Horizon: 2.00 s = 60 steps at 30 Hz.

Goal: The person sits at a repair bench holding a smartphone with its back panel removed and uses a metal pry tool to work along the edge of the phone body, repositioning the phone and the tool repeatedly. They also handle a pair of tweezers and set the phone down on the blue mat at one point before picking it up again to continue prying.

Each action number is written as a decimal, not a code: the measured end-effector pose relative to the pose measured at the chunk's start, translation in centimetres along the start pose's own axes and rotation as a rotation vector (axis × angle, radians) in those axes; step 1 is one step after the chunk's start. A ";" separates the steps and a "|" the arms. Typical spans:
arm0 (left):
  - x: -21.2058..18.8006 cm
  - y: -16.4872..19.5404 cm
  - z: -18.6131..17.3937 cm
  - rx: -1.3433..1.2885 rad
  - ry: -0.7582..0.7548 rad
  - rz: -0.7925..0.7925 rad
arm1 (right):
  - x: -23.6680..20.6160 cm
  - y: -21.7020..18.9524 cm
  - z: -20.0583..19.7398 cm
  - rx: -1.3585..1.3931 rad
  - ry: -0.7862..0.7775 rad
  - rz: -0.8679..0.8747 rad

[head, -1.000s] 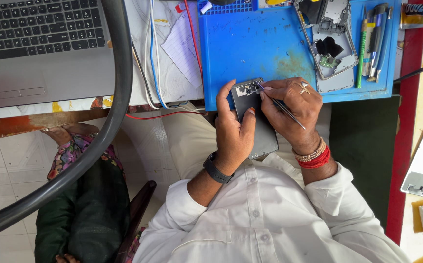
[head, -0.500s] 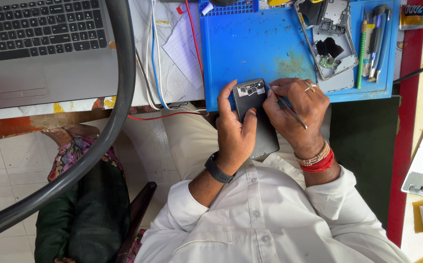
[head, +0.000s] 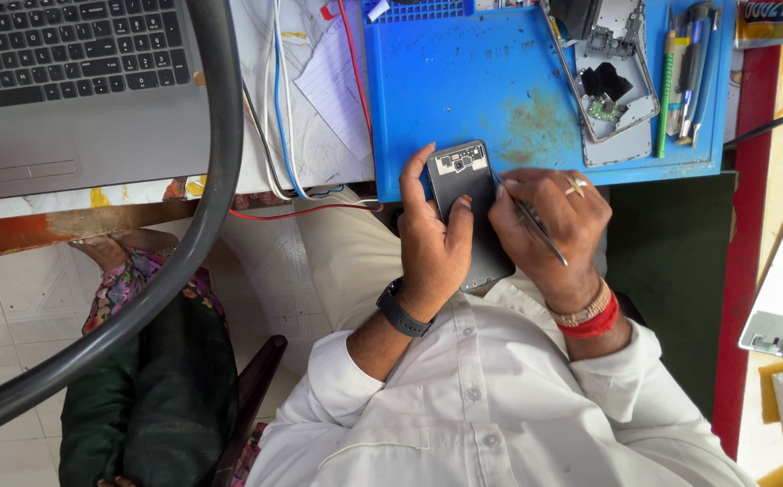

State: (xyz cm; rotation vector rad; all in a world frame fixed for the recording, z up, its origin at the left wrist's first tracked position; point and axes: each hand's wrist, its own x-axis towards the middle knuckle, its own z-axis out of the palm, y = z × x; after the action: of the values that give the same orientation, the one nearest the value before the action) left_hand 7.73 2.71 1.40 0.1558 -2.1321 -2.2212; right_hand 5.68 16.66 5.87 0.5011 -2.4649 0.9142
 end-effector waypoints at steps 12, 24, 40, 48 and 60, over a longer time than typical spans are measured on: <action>-0.3 -0.4 0.3 -0.062 0.006 0.058 | 0.5 -0.6 0.3 -0.072 0.009 -0.070; -0.1 -0.5 0.2 -0.132 -0.014 0.009 | 0.5 -0.4 0.0 -0.060 -0.016 -0.083; -0.1 -0.7 0.0 -0.088 -0.005 0.053 | -0.2 2.6 2.2 0.334 0.074 0.227; 0.0 -0.4 0.0 -0.057 0.003 0.006 | -0.3 2.6 2.4 0.315 0.079 0.205; -0.2 -0.4 0.1 -0.083 -0.005 0.009 | 0.7 1.9 -1.5 -0.235 -0.164 -0.169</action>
State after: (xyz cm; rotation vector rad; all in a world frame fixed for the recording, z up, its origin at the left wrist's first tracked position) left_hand 7.94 2.87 0.97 0.1370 -2.0348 -2.3020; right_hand 4.64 18.89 6.25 0.7114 -2.5843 0.5264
